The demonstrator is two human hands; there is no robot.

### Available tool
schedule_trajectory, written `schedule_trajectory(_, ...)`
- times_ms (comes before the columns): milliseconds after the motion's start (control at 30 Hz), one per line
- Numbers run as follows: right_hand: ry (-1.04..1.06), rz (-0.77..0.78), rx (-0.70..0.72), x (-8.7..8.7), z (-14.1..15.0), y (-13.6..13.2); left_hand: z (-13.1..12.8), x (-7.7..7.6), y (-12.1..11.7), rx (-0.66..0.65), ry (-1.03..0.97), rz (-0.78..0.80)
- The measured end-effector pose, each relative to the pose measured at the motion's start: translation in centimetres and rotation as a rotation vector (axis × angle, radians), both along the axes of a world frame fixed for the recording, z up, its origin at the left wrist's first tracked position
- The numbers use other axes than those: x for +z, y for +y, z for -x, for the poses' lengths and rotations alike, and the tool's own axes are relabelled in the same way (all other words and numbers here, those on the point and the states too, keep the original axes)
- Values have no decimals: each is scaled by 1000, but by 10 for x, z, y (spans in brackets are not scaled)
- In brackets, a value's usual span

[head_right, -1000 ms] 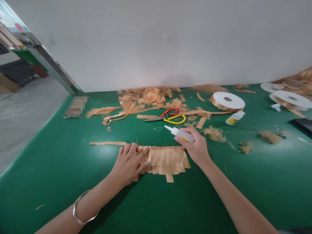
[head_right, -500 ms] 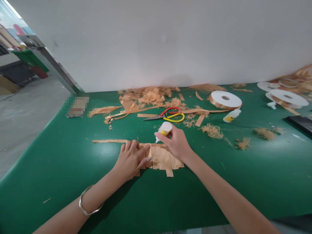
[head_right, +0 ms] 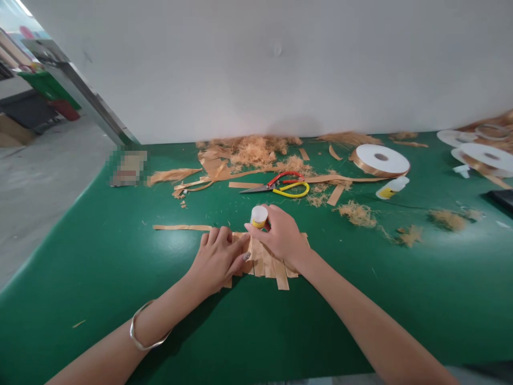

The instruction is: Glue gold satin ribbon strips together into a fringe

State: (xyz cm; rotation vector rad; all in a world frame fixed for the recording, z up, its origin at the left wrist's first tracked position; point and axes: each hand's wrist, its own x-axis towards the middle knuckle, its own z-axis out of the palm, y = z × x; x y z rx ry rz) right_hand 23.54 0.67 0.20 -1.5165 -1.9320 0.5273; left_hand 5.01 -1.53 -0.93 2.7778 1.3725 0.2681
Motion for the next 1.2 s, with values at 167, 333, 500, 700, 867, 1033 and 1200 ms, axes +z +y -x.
schedule_trajectory(167, -63, -65, -49, 0, -5, 1, 0, -1, 1, -1, 5, 3)
schedule_trajectory(333, 32, -60, -52, 0, -2, 1, 1, -3, 1, -15, -8, -5)
schedule_trajectory(500, -22, -64, -31, -2, 3, 0, 1, -3, 0, -3, 2, -14)
schedule_trajectory(700, -81, -110, -86, -3, -6, 1, 1, -1, 1, -8, -9, 5)
schedule_trajectory(867, -5, -89, -40, -3, -1, 0, 1, -2, 1, -14, -10, -7)
schedule_trajectory(1033, -66, -84, -62, -5, -2, 1, 0, -2, 1, -8, 24, -6)
schedule_trajectory(1200, -73, -98, -126, -5, -12, 3, 0, -1, 1, -11, 40, 1)
